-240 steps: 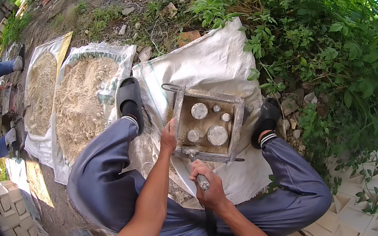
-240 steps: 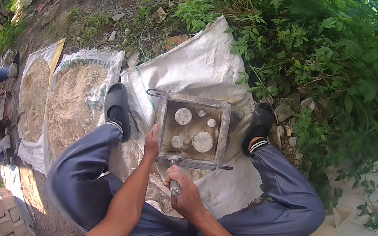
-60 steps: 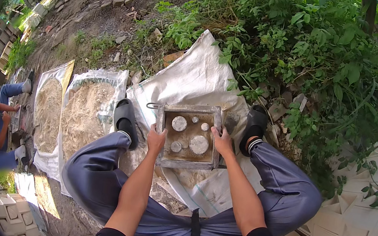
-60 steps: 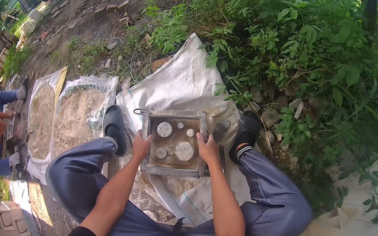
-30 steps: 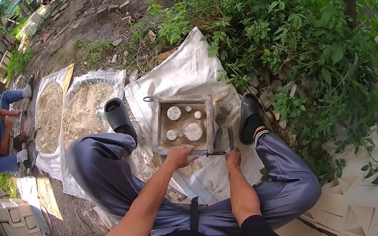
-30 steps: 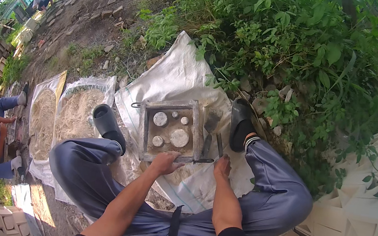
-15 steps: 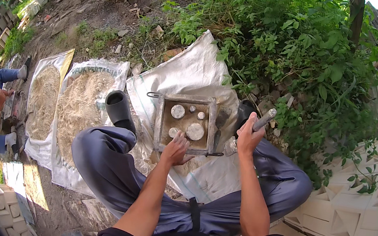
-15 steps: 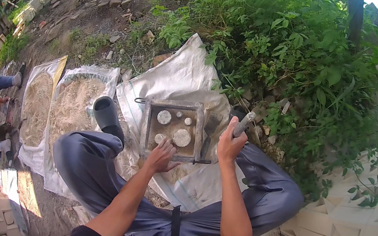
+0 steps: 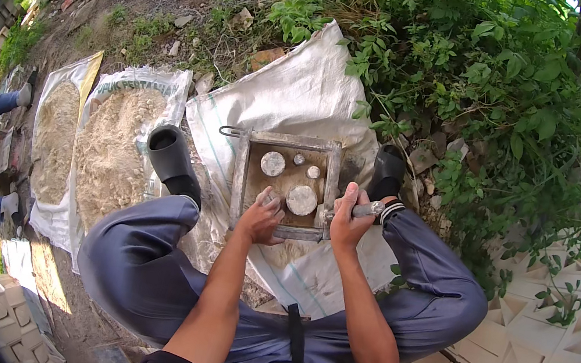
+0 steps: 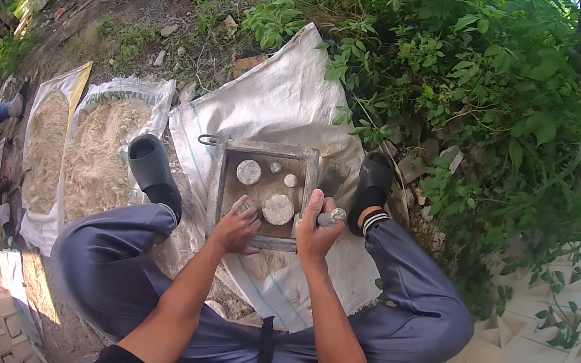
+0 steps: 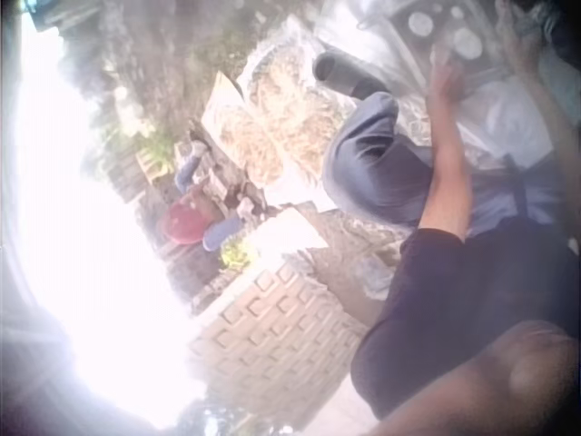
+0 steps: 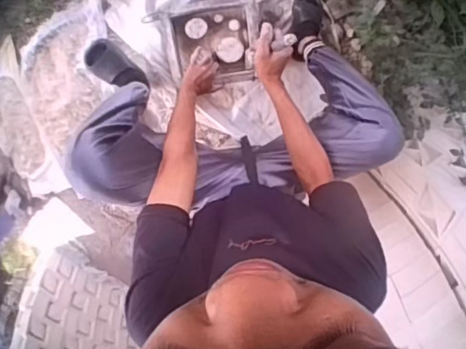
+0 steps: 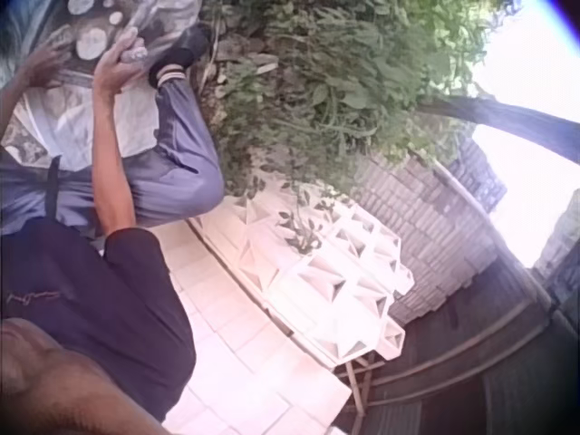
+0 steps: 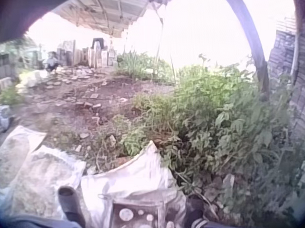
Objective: The person uses a metal tool to press and smooth white circular ceramic components inside a mold.
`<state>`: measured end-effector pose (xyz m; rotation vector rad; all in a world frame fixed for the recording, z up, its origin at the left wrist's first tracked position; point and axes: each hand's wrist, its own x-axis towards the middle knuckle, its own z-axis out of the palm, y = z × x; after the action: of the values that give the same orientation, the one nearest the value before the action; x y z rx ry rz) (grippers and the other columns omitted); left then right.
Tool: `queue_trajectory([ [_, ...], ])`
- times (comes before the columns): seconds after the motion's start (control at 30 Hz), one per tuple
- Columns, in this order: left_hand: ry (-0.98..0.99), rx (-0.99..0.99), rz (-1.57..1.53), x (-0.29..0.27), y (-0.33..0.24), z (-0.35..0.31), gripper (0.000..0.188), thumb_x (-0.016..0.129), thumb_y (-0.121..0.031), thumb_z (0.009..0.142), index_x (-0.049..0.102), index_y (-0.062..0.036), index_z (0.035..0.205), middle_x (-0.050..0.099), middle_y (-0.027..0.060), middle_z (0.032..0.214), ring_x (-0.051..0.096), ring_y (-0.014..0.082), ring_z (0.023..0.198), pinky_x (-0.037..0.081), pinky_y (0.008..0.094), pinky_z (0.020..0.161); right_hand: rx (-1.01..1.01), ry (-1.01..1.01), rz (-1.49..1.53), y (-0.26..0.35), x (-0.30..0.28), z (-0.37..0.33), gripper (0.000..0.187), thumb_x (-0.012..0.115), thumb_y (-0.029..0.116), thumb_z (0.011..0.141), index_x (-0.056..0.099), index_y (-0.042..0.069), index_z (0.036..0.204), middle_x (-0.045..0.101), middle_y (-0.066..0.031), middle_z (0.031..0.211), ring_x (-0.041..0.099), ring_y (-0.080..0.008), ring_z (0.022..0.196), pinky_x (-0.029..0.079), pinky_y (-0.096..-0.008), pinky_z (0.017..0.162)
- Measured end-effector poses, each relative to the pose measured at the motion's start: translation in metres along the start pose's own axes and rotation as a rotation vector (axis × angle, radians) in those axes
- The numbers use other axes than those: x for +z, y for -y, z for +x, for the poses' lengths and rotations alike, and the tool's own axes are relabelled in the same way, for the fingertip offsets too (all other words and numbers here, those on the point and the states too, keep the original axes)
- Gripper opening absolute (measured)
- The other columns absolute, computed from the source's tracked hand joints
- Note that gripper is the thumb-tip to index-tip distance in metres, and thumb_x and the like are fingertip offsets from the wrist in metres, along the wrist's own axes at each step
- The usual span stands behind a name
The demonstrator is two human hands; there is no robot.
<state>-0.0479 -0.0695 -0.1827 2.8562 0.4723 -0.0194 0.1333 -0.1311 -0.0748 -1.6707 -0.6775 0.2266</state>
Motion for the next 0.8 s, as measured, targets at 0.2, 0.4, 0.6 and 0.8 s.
queue_trajectory([
  [0.2,-0.003,-0.008,-0.062,0.004,0.007,-0.007,0.07,0.073,-0.058,0.061,0.067,-0.003,0.104,0.063,0.0104,0.115,0.045,0.023,0.127,0.016,0.0525,0.118,0.137,0.087,0.136,0.06,-0.013,-0.007,0.041,0.055,0.018,0.097,0.047,0.002,0.061,0.048,-0.0012,0.051,0.043,-0.0071,0.048,0.032,-0.0289,0.045],
  [0.4,0.013,-0.008,-0.112,0.007,0.005,-0.001,0.069,0.073,-0.057,0.061,0.067,-0.0035,0.104,0.062,0.0131,0.119,0.045,0.0233,0.128,0.017,0.0514,0.118,-0.044,0.241,-0.085,0.041,-0.016,-0.007,0.036,0.051,0.009,0.096,0.049,0.001,0.061,0.05,-0.0034,0.05,0.047,-0.01,0.043,0.034,-0.028,0.043],
  [0.6,0.006,-0.022,-0.095,0.008,0.007,-0.005,0.068,0.074,-0.057,0.061,0.067,-0.0032,0.102,0.061,0.0139,0.121,0.043,0.0229,0.13,0.016,0.0511,0.118,-0.055,0.146,0.078,0.048,-0.018,-0.021,0.036,0.049,0.012,0.099,0.046,0.002,0.064,0.045,-0.0014,0.051,0.044,-0.0092,0.044,0.029,-0.0304,0.043],
  [0.8,0.058,-0.033,-0.131,0.005,0.01,0.0,0.068,0.074,-0.056,0.061,0.067,-0.0033,0.102,0.061,0.014,0.122,0.04,0.0227,0.133,0.016,0.051,0.118,0.078,0.085,0.032,0.064,-0.021,-0.026,0.04,0.046,0.015,0.101,0.044,0.003,0.063,0.044,0.0002,0.054,0.04,-0.0068,0.049,0.03,-0.0274,0.045],
])
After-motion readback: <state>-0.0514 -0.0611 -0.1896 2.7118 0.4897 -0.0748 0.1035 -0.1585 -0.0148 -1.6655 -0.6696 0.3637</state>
